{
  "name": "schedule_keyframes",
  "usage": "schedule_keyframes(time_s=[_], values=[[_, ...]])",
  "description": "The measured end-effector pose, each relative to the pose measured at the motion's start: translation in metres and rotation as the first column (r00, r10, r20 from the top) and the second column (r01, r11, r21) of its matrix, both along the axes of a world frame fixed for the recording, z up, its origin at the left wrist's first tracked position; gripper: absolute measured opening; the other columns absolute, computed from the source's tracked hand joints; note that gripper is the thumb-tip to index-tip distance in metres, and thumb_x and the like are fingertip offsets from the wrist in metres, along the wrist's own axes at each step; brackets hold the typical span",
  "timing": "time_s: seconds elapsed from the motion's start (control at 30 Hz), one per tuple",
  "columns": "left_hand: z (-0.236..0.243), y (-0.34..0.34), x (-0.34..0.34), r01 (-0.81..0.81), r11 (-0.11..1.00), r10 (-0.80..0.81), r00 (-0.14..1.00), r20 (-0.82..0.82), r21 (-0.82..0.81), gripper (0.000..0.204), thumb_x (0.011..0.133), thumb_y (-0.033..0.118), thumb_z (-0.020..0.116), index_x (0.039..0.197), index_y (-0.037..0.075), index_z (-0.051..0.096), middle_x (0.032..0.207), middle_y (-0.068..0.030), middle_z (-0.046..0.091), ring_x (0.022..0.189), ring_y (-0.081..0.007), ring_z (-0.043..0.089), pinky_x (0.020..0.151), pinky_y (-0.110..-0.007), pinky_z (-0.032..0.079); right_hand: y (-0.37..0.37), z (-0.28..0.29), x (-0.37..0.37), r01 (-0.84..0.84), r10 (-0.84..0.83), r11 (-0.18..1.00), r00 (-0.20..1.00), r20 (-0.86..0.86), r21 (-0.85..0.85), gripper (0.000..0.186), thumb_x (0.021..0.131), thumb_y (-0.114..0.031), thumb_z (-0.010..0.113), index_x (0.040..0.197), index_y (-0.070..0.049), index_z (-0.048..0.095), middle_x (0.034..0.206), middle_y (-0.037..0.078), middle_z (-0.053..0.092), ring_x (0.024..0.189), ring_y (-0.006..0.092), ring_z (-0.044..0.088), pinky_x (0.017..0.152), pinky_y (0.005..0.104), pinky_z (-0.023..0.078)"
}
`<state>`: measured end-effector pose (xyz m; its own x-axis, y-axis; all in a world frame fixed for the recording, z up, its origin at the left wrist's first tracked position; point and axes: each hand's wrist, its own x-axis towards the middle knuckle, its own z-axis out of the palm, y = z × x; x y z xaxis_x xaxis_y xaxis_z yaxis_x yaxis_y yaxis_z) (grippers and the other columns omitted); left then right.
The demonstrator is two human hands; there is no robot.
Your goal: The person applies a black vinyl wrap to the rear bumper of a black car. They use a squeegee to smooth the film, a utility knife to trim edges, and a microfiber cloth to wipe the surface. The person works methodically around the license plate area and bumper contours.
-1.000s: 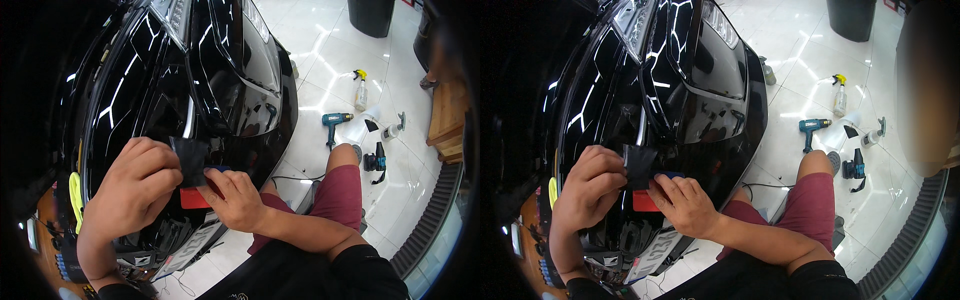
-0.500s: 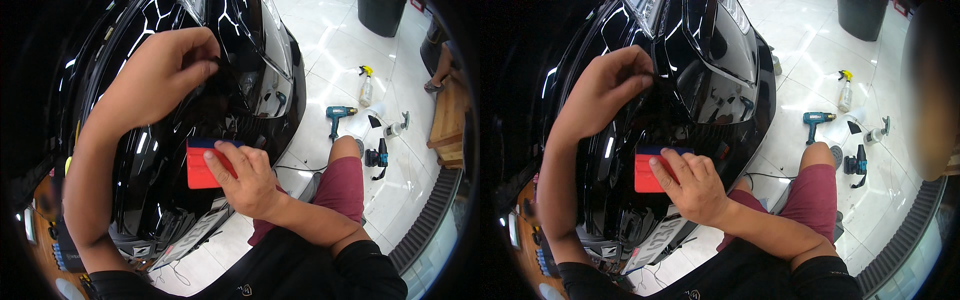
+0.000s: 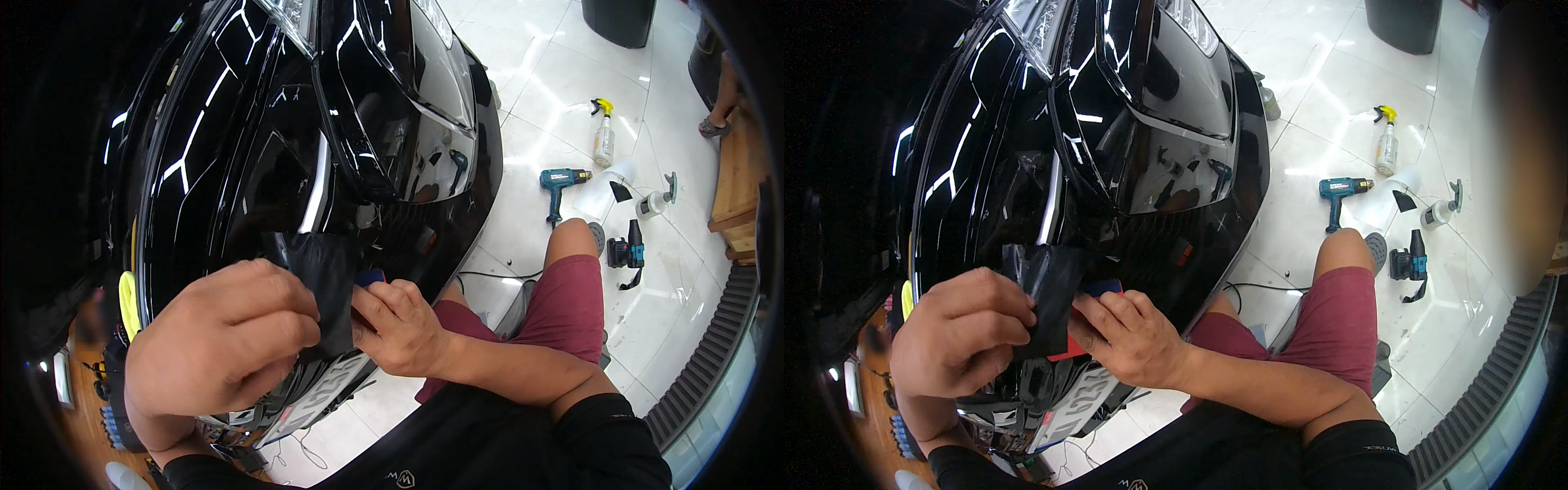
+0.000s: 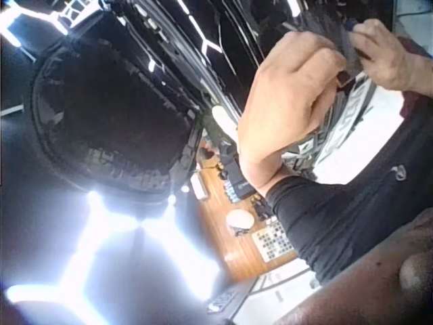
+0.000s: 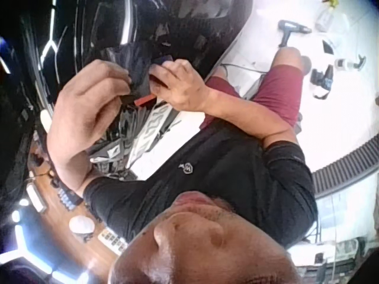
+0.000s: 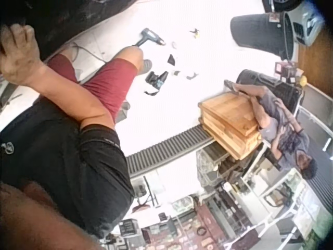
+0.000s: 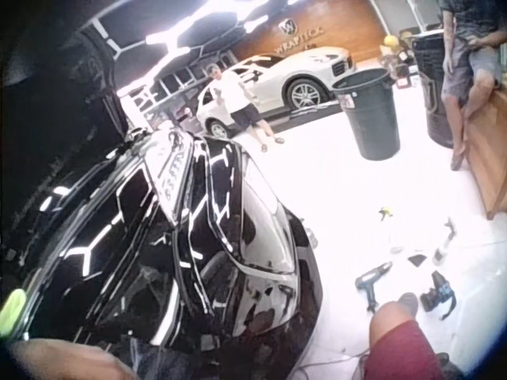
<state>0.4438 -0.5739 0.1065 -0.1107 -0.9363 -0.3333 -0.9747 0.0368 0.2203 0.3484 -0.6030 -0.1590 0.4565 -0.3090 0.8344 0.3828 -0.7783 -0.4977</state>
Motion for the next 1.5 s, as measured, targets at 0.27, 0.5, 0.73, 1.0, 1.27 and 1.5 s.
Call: schedule_keyframes(time_s=[0.27, 0.5, 0.73, 1.0, 1.27, 1.5], values=[[-0.006, -0.049, 0.022, -0.027, 0.974, 0.108, 0.927, 0.358, -0.226, 0.022, 0.078, 0.0, 0.073, 0.097, 0.001, 0.063, 0.091, -0.0106, 0.06, 0.084, -0.0251, 0.064, 0.072, -0.037, 0.051, -0.015, 0.02, 0.002, 0.099, -0.1, 0.995, 0.995, -0.008, -0.031, 0.046, 0.085, -0.011, 0.062, 0.129, 0.002, 0.064, 0.126, 0.021, 0.06, 0.1, 0.0296, 0.055, 0.082, 0.0384, 0.044], [-0.024, -0.088, 0.055, -0.214, 0.956, 0.282, 0.858, 0.43, -0.199, 0.022, 0.082, 0.005, 0.074, 0.069, -0.001, 0.057, 0.061, -0.0118, 0.053, 0.057, -0.0226, 0.052, 0.06, -0.037, 0.045, -0.033, 0.036, 0.01, 0.198, -0.202, 0.977, 0.979, -0.039, -0.074, 0.049, 0.085, -0.008, 0.066, 0.13, 0.008, 0.058, 0.117, 0.022, 0.059, 0.092, 0.0299, 0.055, 0.074, 0.0364, 0.047], [-0.041, -0.087, 0.06, -0.134, 0.929, 0.308, 0.796, 0.52, -0.345, 0.015, 0.078, 0.008, 0.074, 0.077, -0.004, 0.066, 0.068, -0.0169, 0.063, 0.065, -0.0303, 0.064, 0.066, -0.039, 0.052, -0.038, 0.055, 0.016, 0.313, -0.314, 0.949, 0.943, -0.113, -0.027, 0.047, 0.082, -0.004, 0.064, 0.126, 0.009, 0.059, 0.112, 0.019, 0.06, 0.088, 0.0305, 0.056, 0.075, 0.0379, 0.052], [-0.026, -0.095, 0.062, -0.18, 0.959, 0.265, 0.849, 0.458, -0.221, 0.019, 0.08, 0.016, 0.075, 0.08, -0.002, 0.071, 0.067, -0.0142, 0.065, 0.064, -0.0289, 0.065, 0.066, -0.041, 0.053, -0.035, 0.066, 0.017, 0.312, -0.311, 0.95, 0.941, -0.13, -0.014, 0.043, 0.081, -0.002, 0.064, 0.123, 0.009, 0.06, 0.107, 0.019, 0.062, 0.09, 0.0331, 0.059, 0.076, 0.0383, 0.055], [-0.033, -0.097, 0.075, -0.135, 0.944, 0.264, 0.858, 0.441, -0.302, 0.015, 0.085, 0.015, 0.075, 0.089, 0.0, 0.075, 0.076, -0.0141, 0.069, 0.07, -0.026, 0.068, 0.071, -0.037, 0.053, -0.061, 0.082, 0.033, 0.39, -0.362, 0.918, 0.896, -0.258, 0.066, 0.026, 0.092, -0.007, 0.06, 0.113, 0.008, 0.063, 0.095, 0.021, 0.063, 0.086, 0.0379, 0.063, 0.076, 0.0452, 0.055], [-0.029, -0.108, 0.074, -0.119, 0.968, 0.22, 0.829, 0.514, -0.222, 0.014, 0.081, 0.013, 0.076, 0.086, 0.0, 0.075, 0.077, -0.0164, 0.072, 0.075, -0.0283, 0.071, 0.073, -0.037, 0.055, -0.08, 0.093, 0.012, 0.362, -0.267, 0.883, 0.91, -0.316, 0.298, 0.022, 0.094, -0.009, 0.057, 0.11, 0.005, 0.065, 0.091, 0.025, 0.063, 0.087, 0.0419, 0.063, 0.081, 0.0488, 0.052]])
